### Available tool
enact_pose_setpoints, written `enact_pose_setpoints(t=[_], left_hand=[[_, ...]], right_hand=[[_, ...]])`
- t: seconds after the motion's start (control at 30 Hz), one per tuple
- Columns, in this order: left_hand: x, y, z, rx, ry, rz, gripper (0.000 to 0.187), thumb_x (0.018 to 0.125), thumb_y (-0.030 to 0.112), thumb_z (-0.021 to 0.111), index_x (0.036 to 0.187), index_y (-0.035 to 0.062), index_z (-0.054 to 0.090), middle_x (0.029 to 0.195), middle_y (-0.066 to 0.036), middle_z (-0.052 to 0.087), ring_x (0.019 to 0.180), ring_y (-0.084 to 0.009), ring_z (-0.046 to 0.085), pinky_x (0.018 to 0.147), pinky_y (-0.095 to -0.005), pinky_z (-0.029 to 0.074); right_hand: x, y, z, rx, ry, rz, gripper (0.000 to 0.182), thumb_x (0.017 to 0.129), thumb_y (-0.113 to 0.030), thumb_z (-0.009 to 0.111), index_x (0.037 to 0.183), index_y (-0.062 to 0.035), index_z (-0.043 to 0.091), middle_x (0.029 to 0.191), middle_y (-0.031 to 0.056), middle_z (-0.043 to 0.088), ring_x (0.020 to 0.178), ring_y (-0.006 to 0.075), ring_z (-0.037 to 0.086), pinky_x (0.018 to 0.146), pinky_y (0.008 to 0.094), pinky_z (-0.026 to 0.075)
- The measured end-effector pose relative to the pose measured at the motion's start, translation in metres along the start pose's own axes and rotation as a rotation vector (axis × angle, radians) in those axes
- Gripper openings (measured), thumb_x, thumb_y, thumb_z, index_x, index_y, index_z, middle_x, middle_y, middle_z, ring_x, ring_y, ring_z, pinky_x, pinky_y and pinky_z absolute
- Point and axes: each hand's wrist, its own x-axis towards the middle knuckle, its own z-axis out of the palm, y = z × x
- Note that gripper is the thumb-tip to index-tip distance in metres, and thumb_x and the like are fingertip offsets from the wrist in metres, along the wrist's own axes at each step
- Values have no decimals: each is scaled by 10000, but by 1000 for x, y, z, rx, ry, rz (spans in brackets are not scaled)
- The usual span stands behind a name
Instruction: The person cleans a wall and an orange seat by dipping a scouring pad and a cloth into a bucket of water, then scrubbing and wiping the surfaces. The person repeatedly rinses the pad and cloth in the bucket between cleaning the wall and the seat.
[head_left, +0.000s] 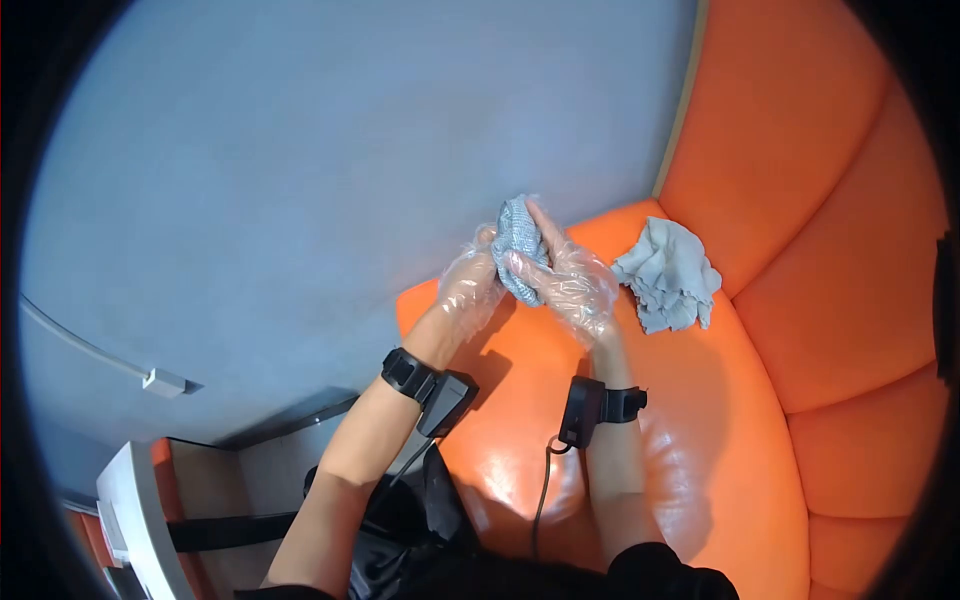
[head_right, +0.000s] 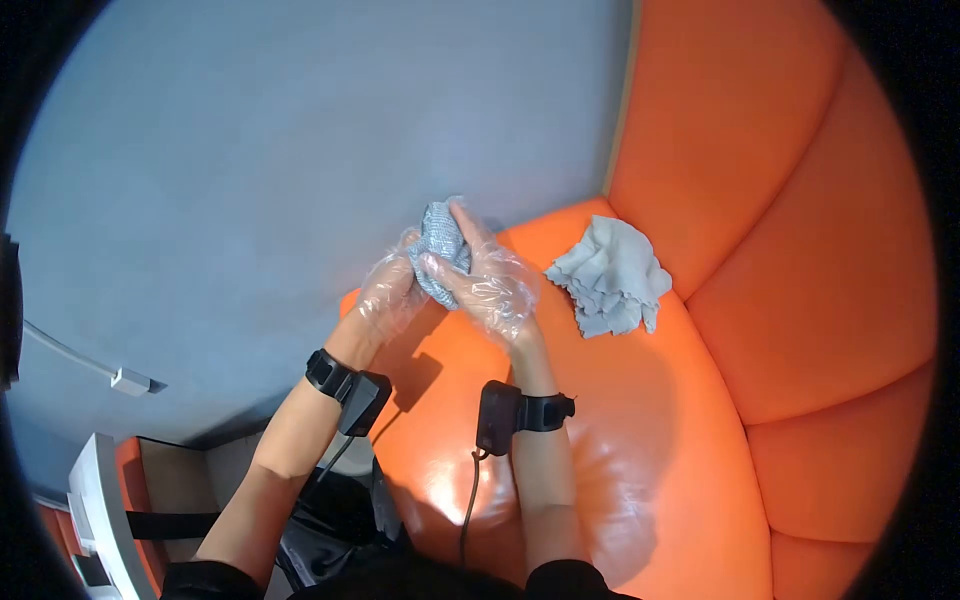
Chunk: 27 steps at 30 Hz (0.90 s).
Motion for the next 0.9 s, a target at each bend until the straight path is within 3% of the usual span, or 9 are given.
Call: enact_pose_setpoints(t=[0.17,0.27,0.33,0.37,0.43,0.63,0.7,0.73,0.9], left_hand=[[-4,-8,-39,-53,-103,-64,399,1008,282,530,1335,60,481,1275,-67,537,1175,-159,525,1000,-334,442],[-23,-14,-53,550,-69,184,530,982,351,540,1429,89,428,1372,-104,490,1247,-229,497,1049,-383,410],[-61,-5,-59,1424,56,341,605,937,427,566,1437,115,430,1418,-142,457,1308,-293,444,1078,-416,378],[-66,-7,-71,1391,-43,225,633,908,456,582,1450,168,427,1471,-162,404,1374,-331,362,1099,-426,359],[-68,-35,-89,1550,-46,317,622,916,446,569,1453,170,424,1490,-156,385,1397,-332,327,1107,-430,350],[-76,-41,-84,1692,-19,439,586,926,399,554,1441,141,446,1507,-137,375,1418,-343,300,1125,-444,327],[-76,-42,-86,1666,35,555,582,873,353,625,1405,154,499,1464,-104,443,1373,-339,382,1093,-431,379],[-76,-42,-85,1664,30,559,582,873,353,625,1405,154,499,1464,-104,443,1373,-339,382,1093,-431,379],[-77,-38,-85,1619,-14,487,566,911,376,577,1396,98,489,1474,-136,424,1387,-338,354,1106,-443,342]], right_hand=[[14,35,13,31,34,0,552,898,-279,677,1368,-46,504,1103,157,654,992,197,630,837,322,505],[6,22,8,-201,24,78,412,890,-259,668,1224,-30,589,954,120,672,835,175,629,706,332,505],[8,13,0,-400,315,60,364,881,-307,671,1087,-12,615,888,122,654,793,178,612,674,337,494],[15,54,-34,-1043,374,-292,425,879,-351,662,1106,4,601,907,147,658,820,251,632,721,369,504],[43,37,-62,-662,650,133,538,851,-391,665,1210,3,589,1070,173,676,955,273,653,786,385,514],[120,26,-133,-857,851,363,567,835,-383,656,1276,-38,572,1203,176,654,1135,297,620,945,414,472],[157,59,-163,-1943,-219,752,456,794,-310,718,1183,-80,662,1196,111,673,1083,233,655,858,404,527],[164,90,-167,-2076,-212,604,322,721,-185,787,1031,-110,741,1133,57,706,989,180,689,722,389,575],[135,72,-90,-1920,-298,418,200,839,-219,619,953,-108,741,1025,116,720,898,249,693,763,401,546]])
